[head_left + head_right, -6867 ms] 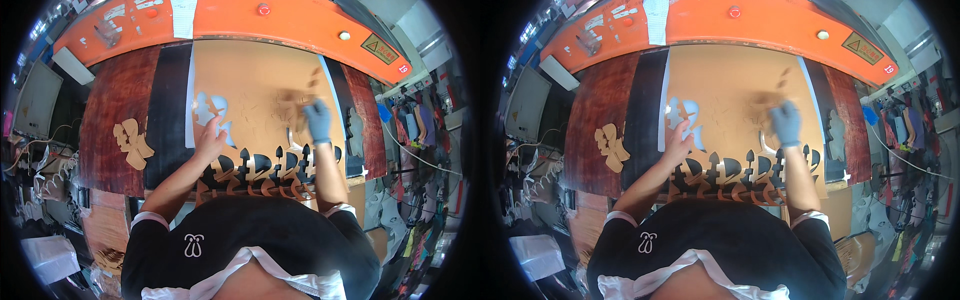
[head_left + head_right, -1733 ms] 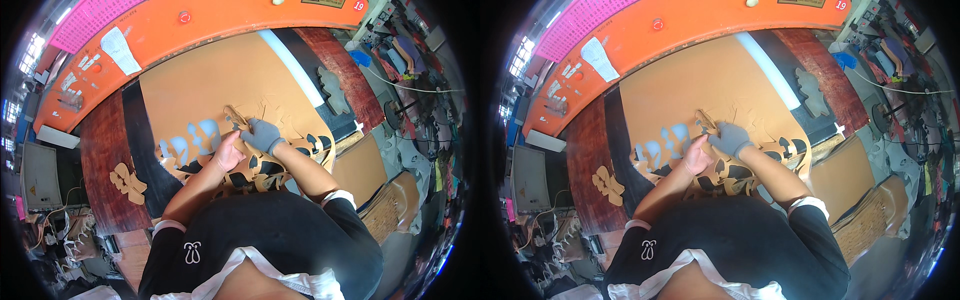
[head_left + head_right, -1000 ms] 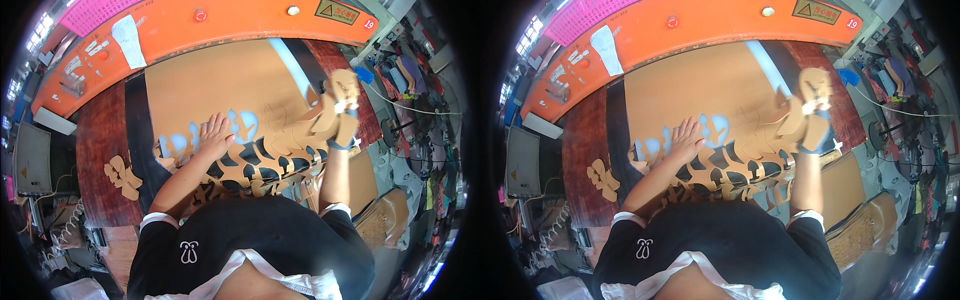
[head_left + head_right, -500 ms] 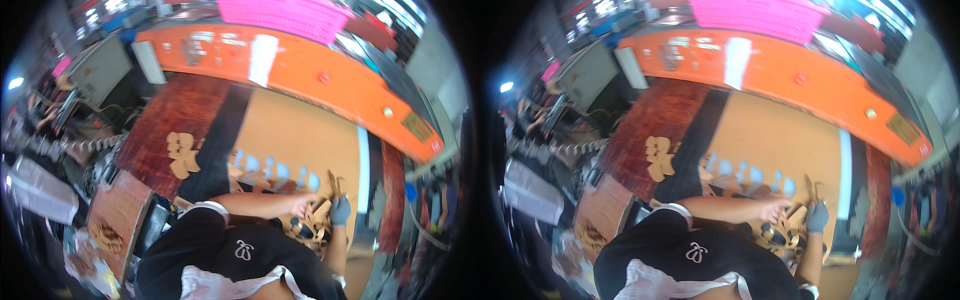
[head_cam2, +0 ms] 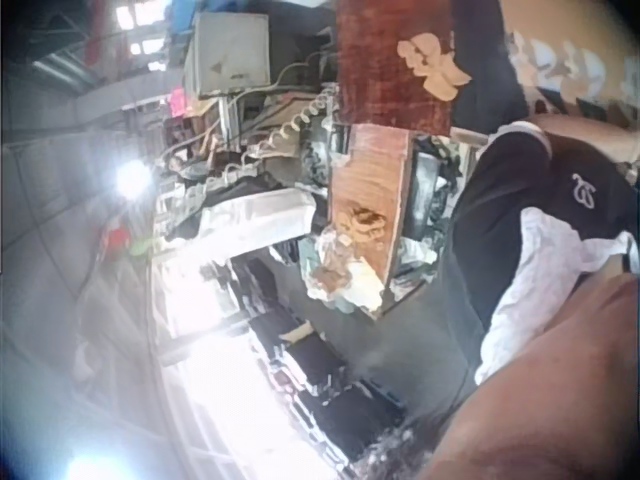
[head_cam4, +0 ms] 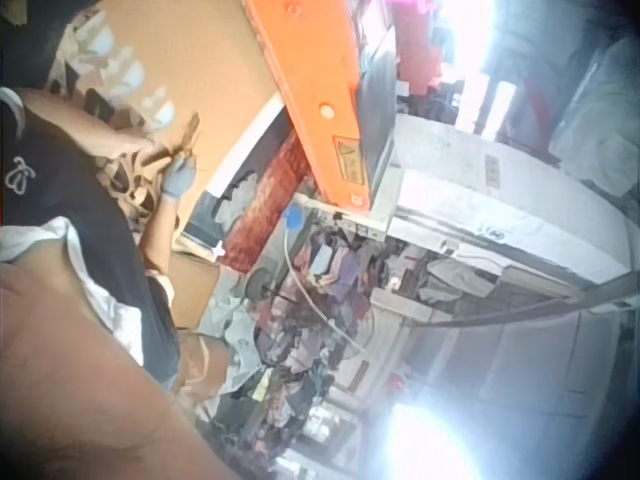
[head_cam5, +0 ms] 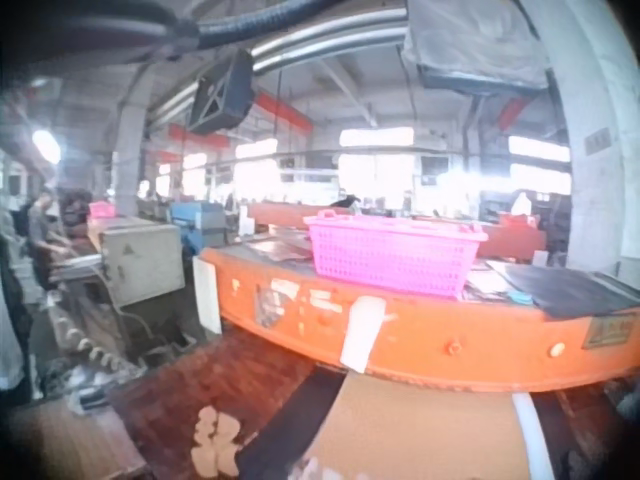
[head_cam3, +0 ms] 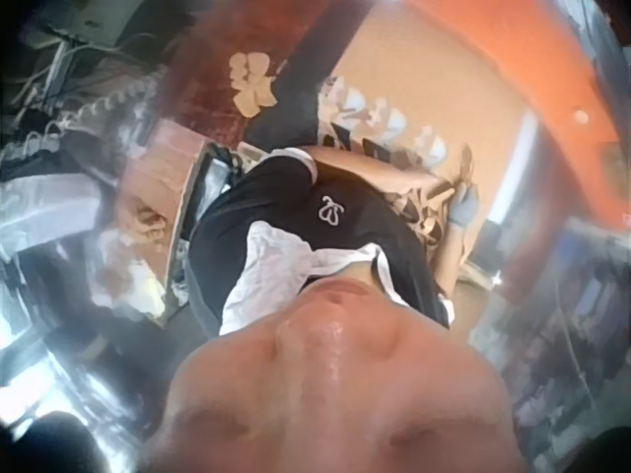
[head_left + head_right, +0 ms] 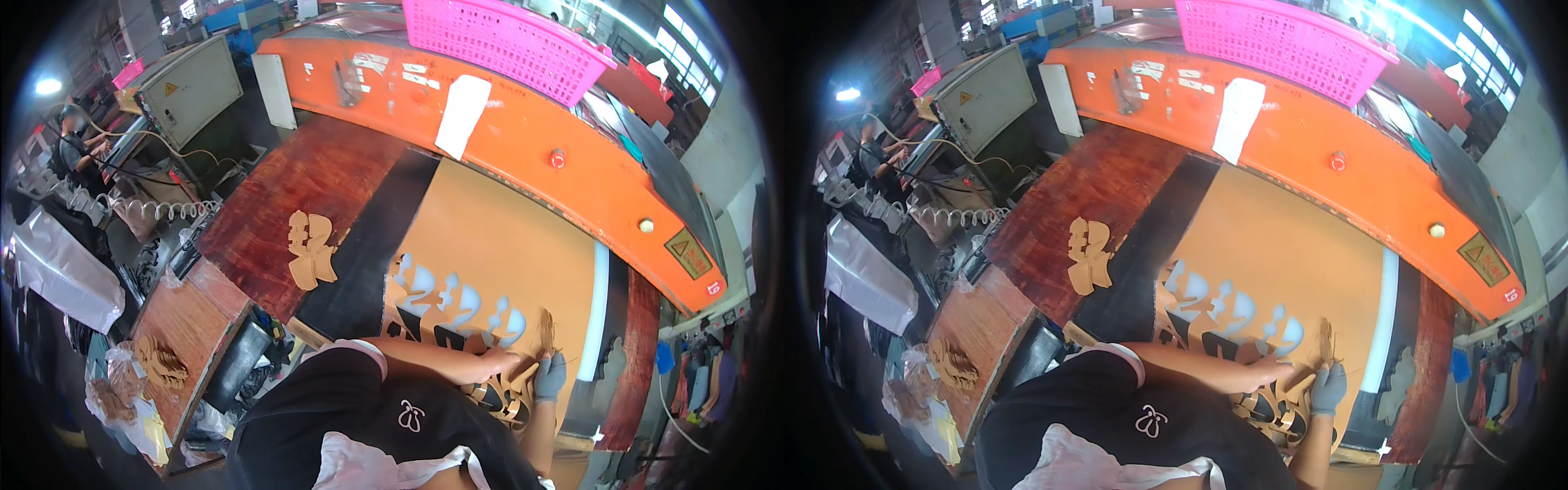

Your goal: The person repeatedly lowers and raises a press on a die-cutting machine to cut shapes from a sheet of material. They then peel away the excess material from around the cut shapes, leaving the finished pieces on the sheet. The person continues this cycle multiple times, clearing the weeded material and stacking the finished cutouts.

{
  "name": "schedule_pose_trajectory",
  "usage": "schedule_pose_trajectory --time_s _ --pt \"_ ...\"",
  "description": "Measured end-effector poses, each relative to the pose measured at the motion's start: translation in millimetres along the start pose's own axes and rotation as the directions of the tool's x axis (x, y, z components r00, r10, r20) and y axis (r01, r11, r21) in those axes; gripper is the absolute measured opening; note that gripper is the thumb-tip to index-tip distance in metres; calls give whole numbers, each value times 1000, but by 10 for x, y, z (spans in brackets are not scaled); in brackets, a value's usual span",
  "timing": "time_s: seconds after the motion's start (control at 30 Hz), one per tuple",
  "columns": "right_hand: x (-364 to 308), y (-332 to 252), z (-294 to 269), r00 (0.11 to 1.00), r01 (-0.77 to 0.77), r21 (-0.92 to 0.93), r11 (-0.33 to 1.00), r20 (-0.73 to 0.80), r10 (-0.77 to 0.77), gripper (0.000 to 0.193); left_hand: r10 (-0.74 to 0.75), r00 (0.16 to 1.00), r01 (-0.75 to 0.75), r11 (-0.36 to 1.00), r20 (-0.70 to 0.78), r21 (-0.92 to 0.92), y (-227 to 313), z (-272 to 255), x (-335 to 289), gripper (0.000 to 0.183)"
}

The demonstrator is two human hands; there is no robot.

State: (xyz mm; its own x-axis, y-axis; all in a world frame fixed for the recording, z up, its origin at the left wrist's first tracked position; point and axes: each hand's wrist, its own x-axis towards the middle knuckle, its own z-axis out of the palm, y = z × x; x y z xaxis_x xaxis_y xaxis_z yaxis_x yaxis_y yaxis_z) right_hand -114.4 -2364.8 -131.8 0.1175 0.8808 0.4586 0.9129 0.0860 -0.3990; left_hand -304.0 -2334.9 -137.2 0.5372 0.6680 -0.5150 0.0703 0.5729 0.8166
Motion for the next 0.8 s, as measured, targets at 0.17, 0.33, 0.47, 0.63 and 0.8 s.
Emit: schedule_pose_trajectory --time_s 0.17,0.33,0.47,0.63,0.8 --pt "27 -77 -79 999 -40 -22 999 11 40 26 -144 966 218 902 217 -372 28 -122 5 35" --pt "61 -159 -198 997 -58 24 998 58 56 24 -46 876 233 912 481 -337 193 -97 163 37" --pt "115 -167 -336 967 -188 145 971 203 157 25 -109 960 201 910 258 -362 346 -10 104 33" --pt "171 -259 -372 951 -195 152 969 270 149 28 -96 978 165 899 185 -406 375 4 58 28" --pt "235 -481 -409 940 -117 -38 992 319 123 41 9 979 72 920 206 -385 335 13 141 26"
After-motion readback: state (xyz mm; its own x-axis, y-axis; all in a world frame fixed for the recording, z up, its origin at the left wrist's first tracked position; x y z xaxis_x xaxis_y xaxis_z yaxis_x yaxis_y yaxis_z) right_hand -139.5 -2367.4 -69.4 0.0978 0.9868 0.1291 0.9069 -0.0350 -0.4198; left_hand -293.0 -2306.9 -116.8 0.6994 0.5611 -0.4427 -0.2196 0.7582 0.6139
